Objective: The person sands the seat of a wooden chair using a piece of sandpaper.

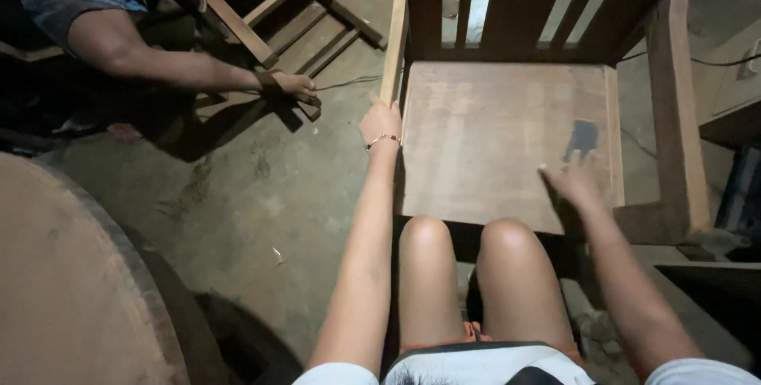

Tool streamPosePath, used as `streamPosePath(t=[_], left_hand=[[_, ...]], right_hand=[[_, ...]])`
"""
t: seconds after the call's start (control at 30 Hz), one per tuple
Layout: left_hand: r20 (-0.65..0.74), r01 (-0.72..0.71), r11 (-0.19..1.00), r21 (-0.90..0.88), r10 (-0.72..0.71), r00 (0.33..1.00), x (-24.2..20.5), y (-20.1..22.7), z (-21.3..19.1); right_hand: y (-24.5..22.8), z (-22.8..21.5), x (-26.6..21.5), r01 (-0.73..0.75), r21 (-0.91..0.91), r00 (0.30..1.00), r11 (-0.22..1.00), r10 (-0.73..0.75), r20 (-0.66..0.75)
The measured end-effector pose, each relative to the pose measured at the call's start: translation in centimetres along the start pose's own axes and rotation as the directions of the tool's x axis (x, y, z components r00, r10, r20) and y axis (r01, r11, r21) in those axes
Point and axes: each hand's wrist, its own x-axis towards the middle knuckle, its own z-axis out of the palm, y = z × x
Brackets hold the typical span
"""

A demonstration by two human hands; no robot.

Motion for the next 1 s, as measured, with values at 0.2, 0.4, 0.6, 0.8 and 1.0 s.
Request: streamPosePath(t=[0.2,0.4,0.6,0.8,1.0], left_hand=[[-0.007,-0.003,1.000,0.030,0.003,1.000,0.7,-0.5,1.2],[0.046,0.020,1.000,0.004,-0.020,0.999,1.2,-0.7,1.4],[0.054,0.028,0.999,0.027,-0.029,0.998,0.7,-0.5,0.7],[0.043,0.006,0.999,0.038,-0.008,0.999,0.2,-0.3,0.3],[0.024,0.038,0.999,-0.035,-0.037,0.999,1.4,-0.8,2.5]], right_hand=[[-1.7,2.0,4.1,0.039,0.065,0.969,0.997,-0.022,-0.246],[-18.2,3.5,4.2,0.059,0.481,0.998,0.875,-0.039,-0.050],[-25.1,7.3,2.1,0.495,0.245,0.846,0.833,-0.527,0.082],[-15.2,-2.3,4.9,0.153,0.294,0.985,0.943,-0.171,0.035],[-0.9,-3.7,6.4,-0.060,0.239,0.992,0.969,0.031,0.123]])
